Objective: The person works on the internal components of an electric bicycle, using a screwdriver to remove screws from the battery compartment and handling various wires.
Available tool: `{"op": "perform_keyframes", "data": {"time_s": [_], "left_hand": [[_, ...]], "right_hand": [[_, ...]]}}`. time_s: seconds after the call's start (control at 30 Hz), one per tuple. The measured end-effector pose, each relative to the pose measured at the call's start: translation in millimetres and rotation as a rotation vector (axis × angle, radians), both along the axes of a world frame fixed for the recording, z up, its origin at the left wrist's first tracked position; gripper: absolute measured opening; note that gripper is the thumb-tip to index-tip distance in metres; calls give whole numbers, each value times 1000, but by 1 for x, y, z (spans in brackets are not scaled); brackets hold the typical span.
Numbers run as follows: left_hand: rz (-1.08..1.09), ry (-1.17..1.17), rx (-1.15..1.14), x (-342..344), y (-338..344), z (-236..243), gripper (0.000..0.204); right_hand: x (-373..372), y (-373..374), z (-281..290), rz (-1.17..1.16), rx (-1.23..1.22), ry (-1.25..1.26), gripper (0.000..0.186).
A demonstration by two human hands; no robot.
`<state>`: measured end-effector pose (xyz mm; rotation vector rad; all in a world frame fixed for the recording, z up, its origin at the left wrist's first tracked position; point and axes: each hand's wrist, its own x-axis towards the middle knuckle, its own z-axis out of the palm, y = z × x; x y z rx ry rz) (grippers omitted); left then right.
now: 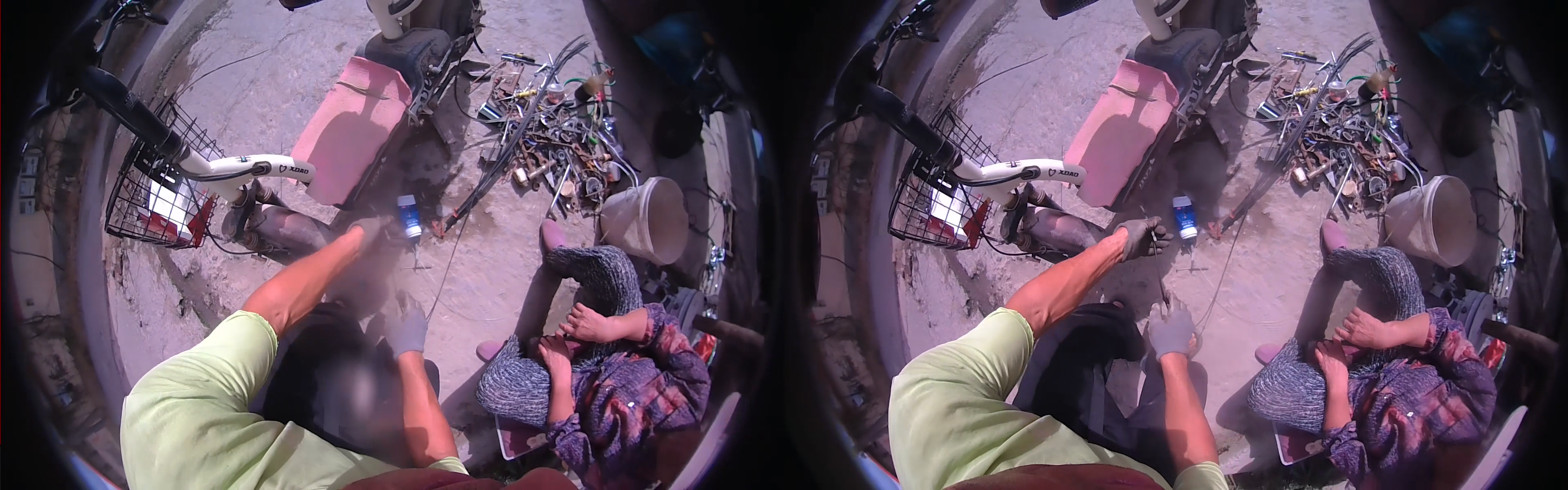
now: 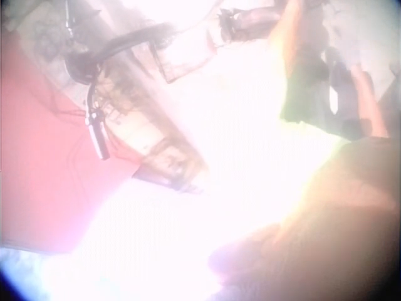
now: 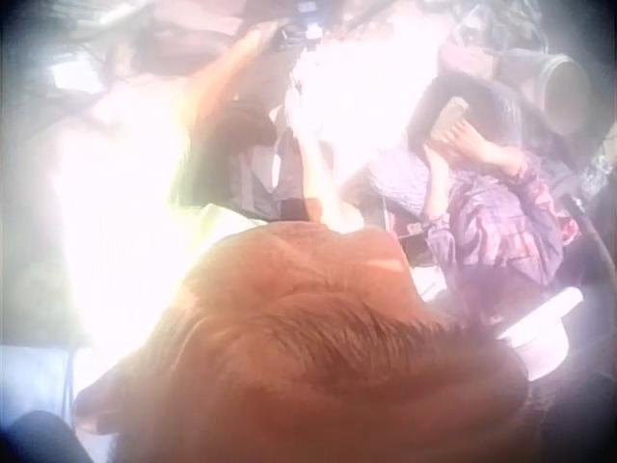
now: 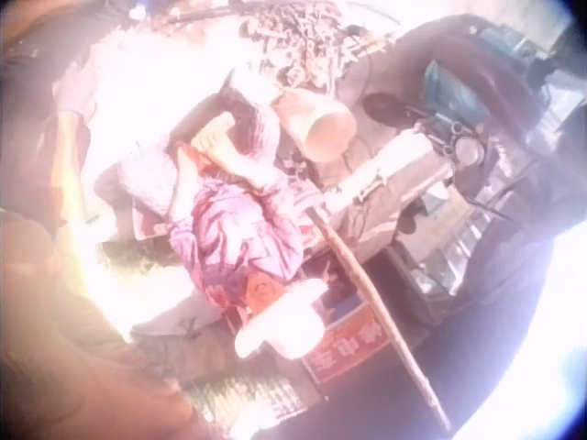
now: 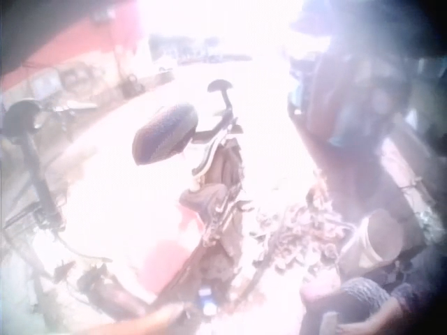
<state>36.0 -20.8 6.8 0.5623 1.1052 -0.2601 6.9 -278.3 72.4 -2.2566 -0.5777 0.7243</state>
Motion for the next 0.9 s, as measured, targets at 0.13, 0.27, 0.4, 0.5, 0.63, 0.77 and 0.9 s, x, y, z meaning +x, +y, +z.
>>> {"op": "perform_keyframes", "data": {"time_s": [0.13, 0.27, 0.4, 0.5, 0.63, 0.77, 0.9], "left_hand": [[-29, 187, -62, -11, 11, 15, 38], [120, 24, -254, -41, 34, 5, 25], [-18, 208, -84, -7, 17, -6, 20], [534, 132, -441, -89, 85, -78, 22], [163, 277, -94, 16, 29, -34, 24], [118, 264, -96, 55, 49, -8, 29], [457, 227, -225, 51, 102, -31, 38]], "right_hand": [[-14, -78, 48, -143, 43, 397, 42], [18, -134, 116, -232, -30, 668, 39], [19, -188, 119, -636, 133, 820, 35], [45, -164, 132, -606, 173, 896, 35], [69, -143, 161, -772, 207, 880, 36], [111, -85, 198, -756, 336, 829, 37], [178, -26, 234, -666, 435, 757, 39]]}}
